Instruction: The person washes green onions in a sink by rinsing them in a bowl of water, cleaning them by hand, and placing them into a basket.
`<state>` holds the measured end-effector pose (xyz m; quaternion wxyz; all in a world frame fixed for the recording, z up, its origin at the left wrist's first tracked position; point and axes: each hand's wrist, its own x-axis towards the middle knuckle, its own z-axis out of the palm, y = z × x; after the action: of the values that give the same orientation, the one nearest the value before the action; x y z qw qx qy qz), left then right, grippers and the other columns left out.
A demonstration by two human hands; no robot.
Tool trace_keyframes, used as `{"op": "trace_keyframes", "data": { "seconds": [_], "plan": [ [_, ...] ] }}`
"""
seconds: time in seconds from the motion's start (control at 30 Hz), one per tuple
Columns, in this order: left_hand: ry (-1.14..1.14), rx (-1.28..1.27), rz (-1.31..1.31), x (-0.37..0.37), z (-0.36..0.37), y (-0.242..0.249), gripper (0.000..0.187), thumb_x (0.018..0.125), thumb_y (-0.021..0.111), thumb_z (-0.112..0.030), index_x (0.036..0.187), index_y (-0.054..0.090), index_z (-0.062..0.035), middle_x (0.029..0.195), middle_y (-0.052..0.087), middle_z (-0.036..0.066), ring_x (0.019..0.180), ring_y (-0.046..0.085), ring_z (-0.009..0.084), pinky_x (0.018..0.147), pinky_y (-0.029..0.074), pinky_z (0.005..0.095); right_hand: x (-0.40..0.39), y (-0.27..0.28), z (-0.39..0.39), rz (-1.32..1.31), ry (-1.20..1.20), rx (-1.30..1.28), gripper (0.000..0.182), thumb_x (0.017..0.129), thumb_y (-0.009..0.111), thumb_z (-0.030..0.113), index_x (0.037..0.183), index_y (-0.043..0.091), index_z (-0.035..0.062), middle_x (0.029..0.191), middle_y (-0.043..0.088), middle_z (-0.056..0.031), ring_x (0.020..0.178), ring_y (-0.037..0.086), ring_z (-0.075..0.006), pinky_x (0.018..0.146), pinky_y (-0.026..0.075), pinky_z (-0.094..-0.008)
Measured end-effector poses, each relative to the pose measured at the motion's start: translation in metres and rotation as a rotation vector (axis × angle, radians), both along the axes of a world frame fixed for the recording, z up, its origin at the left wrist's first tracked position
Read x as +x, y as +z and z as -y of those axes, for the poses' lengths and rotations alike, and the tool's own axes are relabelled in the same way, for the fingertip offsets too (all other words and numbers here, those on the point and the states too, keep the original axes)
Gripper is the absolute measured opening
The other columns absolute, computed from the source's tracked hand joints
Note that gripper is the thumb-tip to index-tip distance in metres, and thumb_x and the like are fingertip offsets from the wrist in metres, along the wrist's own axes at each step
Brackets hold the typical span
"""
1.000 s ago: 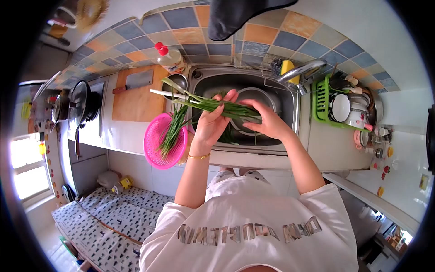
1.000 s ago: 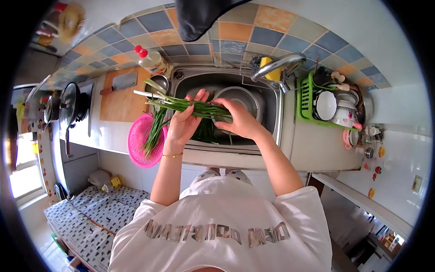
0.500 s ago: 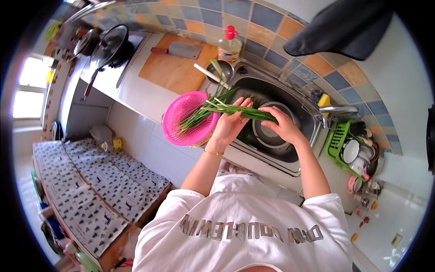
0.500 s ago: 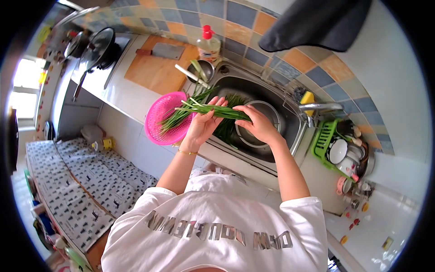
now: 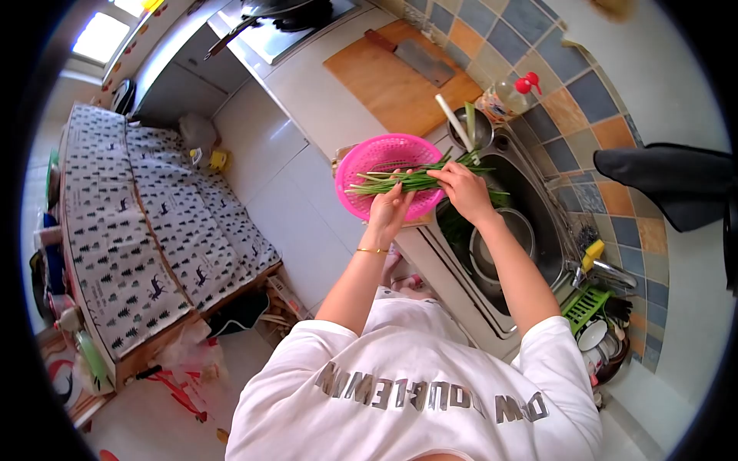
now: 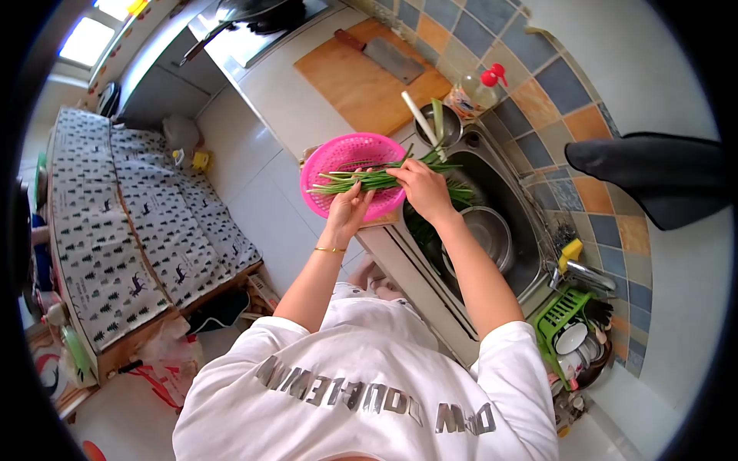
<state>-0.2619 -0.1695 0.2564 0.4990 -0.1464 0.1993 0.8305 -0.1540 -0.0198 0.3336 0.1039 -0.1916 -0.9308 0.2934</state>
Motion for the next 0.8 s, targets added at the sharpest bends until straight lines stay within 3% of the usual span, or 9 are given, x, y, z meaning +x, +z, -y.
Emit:
{"op": "trace_keyframes", "data": {
  "seconds": [0.03, 0.07, 0.17, 0.37, 0.47, 0.57, 0.67, 0.8],
  "plan": [
    [0.036, -0.014, 0.034, -0.002, 0.000, -0.008, 0.037, 0.097, 0.042, 0.000, 0.133, 0.036, -0.0006, 0.134, 0.047, 0.018, 0.128, 0.044, 0.0264, 0.113, 0.034, 0.0416, -0.007, -0.009, 0.000, -0.012, 0.025, 0.052, 0.020, 0.084, 0.062, 0.010, 0.102, 0.069, 0.0139, 0.089, 0.061, -0.0029, 0.088, 0.062, -0.0236, 0.071, 0.051, -0.0373],
    [0.063, -0.092, 0.023, -0.005, 0.000, -0.015, 0.020, 0.096, 0.045, -0.002, 0.117, 0.047, -0.0006, 0.130, 0.050, 0.017, 0.120, 0.050, 0.0246, 0.111, 0.037, 0.0405, -0.012, -0.018, 0.000, -0.011, 0.035, 0.075, 0.020, 0.084, 0.061, 0.010, 0.101, 0.070, 0.0139, 0.089, 0.061, -0.0028, 0.088, 0.061, -0.0232, 0.071, 0.052, -0.0376],
    [0.088, -0.258, 0.065, -0.014, -0.001, -0.041, 0.026, 0.094, 0.048, 0.002, 0.119, 0.041, 0.0009, 0.118, 0.054, 0.015, 0.118, 0.051, 0.0269, 0.107, 0.041, 0.0428, -0.023, -0.036, -0.003, 0.033, 0.034, 0.122, 0.021, 0.085, 0.059, 0.010, 0.102, 0.070, 0.0144, 0.088, 0.061, -0.0027, 0.089, 0.061, -0.0236, 0.071, 0.052, -0.0376],
    [0.022, -0.224, 0.011, -0.012, 0.006, -0.033, 0.023, 0.090, 0.049, 0.007, 0.111, 0.041, 0.0056, 0.116, 0.051, 0.018, 0.113, 0.054, 0.0282, 0.102, 0.047, 0.0423, -0.029, -0.055, -0.012, 0.039, 0.025, 0.206, 0.022, 0.085, 0.057, 0.009, 0.102, 0.070, 0.0149, 0.093, 0.061, -0.0027, 0.091, 0.060, -0.0227, 0.071, 0.052, -0.0371],
    [-0.032, -0.397, 0.082, -0.012, 0.010, -0.014, 0.048, 0.089, 0.046, 0.008, 0.134, 0.028, 0.0099, 0.134, 0.042, 0.020, 0.123, 0.048, 0.0285, 0.101, 0.046, 0.0399, -0.031, -0.061, -0.012, 0.100, 0.004, 0.211, 0.023, 0.085, 0.057, 0.009, 0.103, 0.070, 0.0137, 0.096, 0.061, -0.0038, 0.095, 0.059, -0.0224, 0.074, 0.052, -0.0372],
    [-0.094, -0.391, -0.002, -0.014, 0.017, -0.010, 0.051, 0.088, 0.046, 0.010, 0.134, 0.025, 0.0137, 0.135, 0.038, 0.023, 0.125, 0.046, 0.0301, 0.103, 0.045, 0.0404, -0.031, -0.072, -0.013, 0.066, -0.001, 0.267, 0.027, 0.082, 0.060, 0.005, 0.108, 0.067, 0.0108, 0.095, 0.060, -0.0049, 0.094, 0.058, -0.0236, 0.077, 0.049, -0.0379],
    [-0.093, -0.393, -0.098, -0.010, 0.020, -0.007, 0.061, 0.088, 0.045, 0.009, 0.141, 0.015, 0.0125, 0.140, 0.034, 0.024, 0.127, 0.044, 0.0300, 0.103, 0.044, 0.0376, -0.027, -0.065, -0.008, 0.158, 0.006, 0.331, 0.031, 0.083, 0.055, 0.005, 0.112, 0.065, 0.0088, 0.101, 0.061, -0.0065, 0.106, 0.054, -0.0234, 0.089, 0.044, -0.0398],
    [-0.116, -0.432, -0.103, -0.004, 0.017, -0.009, 0.061, 0.088, 0.045, 0.009, 0.142, 0.016, 0.0106, 0.142, 0.033, 0.024, 0.128, 0.043, 0.0295, 0.104, 0.043, 0.0358, -0.021, -0.059, -0.006, 0.105, 0.035, 0.350, 0.035, 0.079, 0.057, 0.003, 0.112, 0.064, 0.0061, 0.104, 0.061, -0.0066, 0.108, 0.053, -0.0237, 0.094, 0.040, -0.0388]
  ]
}}
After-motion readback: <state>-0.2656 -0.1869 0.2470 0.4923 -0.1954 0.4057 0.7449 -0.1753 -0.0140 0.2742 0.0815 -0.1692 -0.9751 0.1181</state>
